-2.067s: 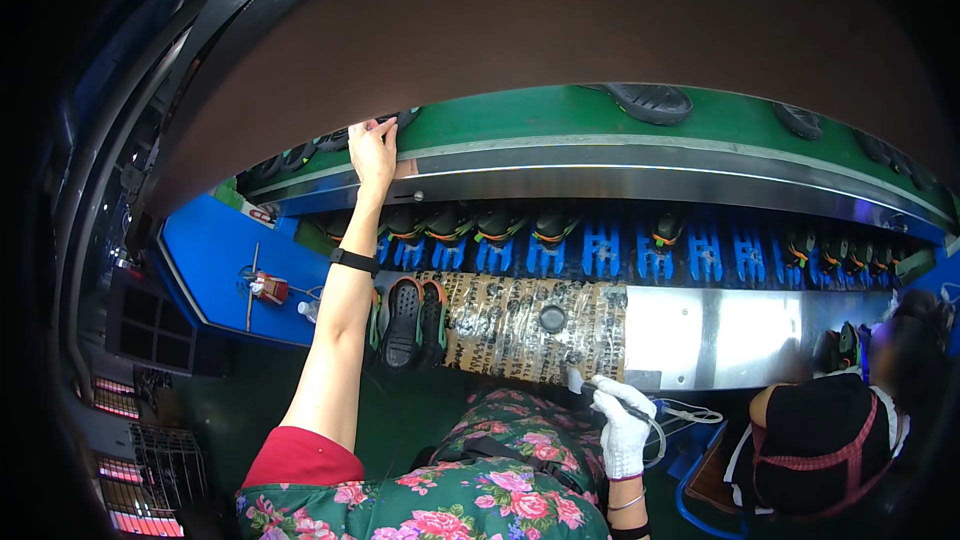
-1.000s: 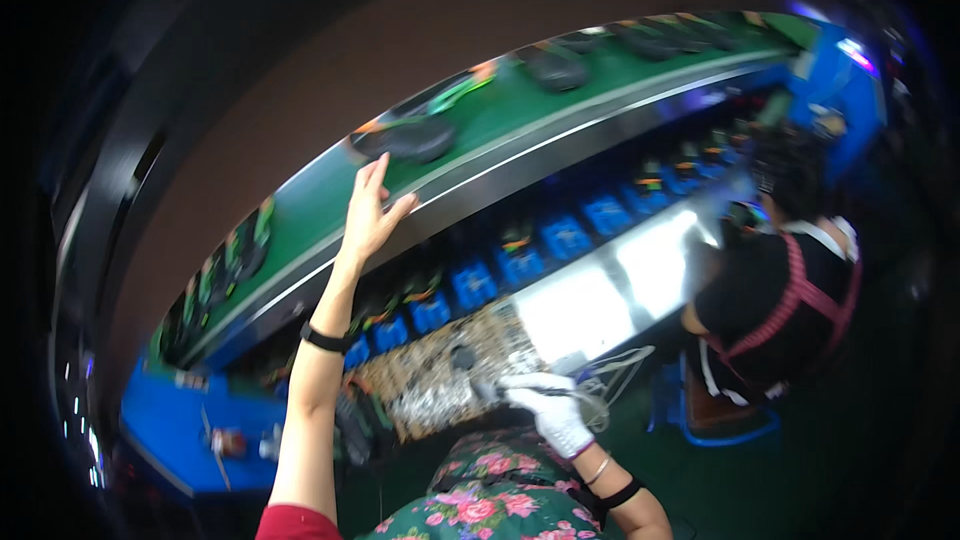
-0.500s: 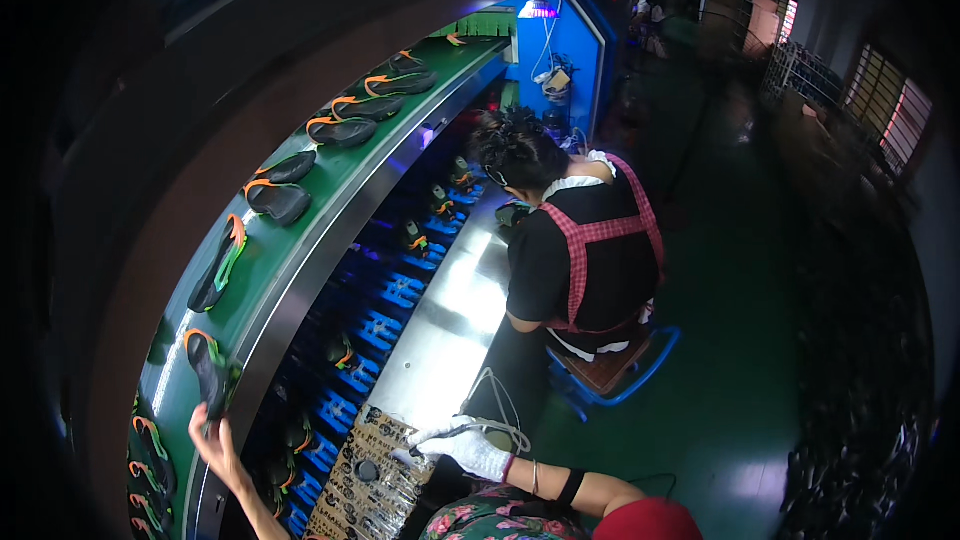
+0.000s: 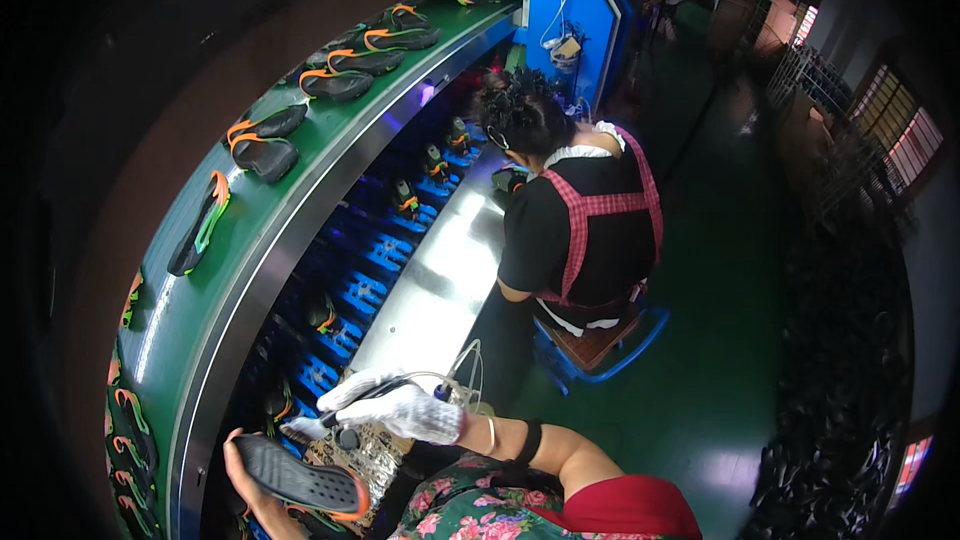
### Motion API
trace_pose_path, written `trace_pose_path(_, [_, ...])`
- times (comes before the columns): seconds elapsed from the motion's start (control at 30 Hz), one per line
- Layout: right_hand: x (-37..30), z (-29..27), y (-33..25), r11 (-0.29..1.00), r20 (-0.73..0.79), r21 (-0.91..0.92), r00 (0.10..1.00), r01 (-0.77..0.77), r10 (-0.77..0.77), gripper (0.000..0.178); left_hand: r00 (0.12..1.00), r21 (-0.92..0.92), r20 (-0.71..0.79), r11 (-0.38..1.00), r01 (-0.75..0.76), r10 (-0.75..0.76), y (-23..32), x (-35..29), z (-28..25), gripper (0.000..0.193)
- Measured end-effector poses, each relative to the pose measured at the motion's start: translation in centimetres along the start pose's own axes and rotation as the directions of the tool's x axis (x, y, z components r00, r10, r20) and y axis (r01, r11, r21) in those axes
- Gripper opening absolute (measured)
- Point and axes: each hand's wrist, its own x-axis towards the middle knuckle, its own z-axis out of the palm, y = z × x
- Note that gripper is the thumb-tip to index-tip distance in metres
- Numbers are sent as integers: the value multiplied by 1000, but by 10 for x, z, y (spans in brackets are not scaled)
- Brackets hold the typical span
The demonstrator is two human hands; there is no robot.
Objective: Applying adhesive to the edges and surfaces of shoe soles using a handheld brush.
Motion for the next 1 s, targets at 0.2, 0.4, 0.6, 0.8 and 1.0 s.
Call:
trace_pose_path(0.2, [15,29,20,994,43,-99,998,-39,43,24,840,-431,287,721,543,-461,-81,-30,62,62])
trace_pose_path(0.4, [9,32,8,964,-20,-249,996,-92,90,26,846,-611,215,609,506,-488,-82,-97,102,88])
trace_pose_path(0.6, [8,39,6,947,-61,-300,993,-115,101,24,720,-655,337,398,642,-607,-66,-122,122,89])
trace_pose_path(0.8, [9,42,7,944,-76,-323,996,-67,44,21,834,-717,376,444,538,-403,-45,-107,119,72])
trace_pose_path(1.0, [5,37,2,827,59,-558,997,69,-44,25,905,-799,190,476,368,-381,-44,-86,109,73])
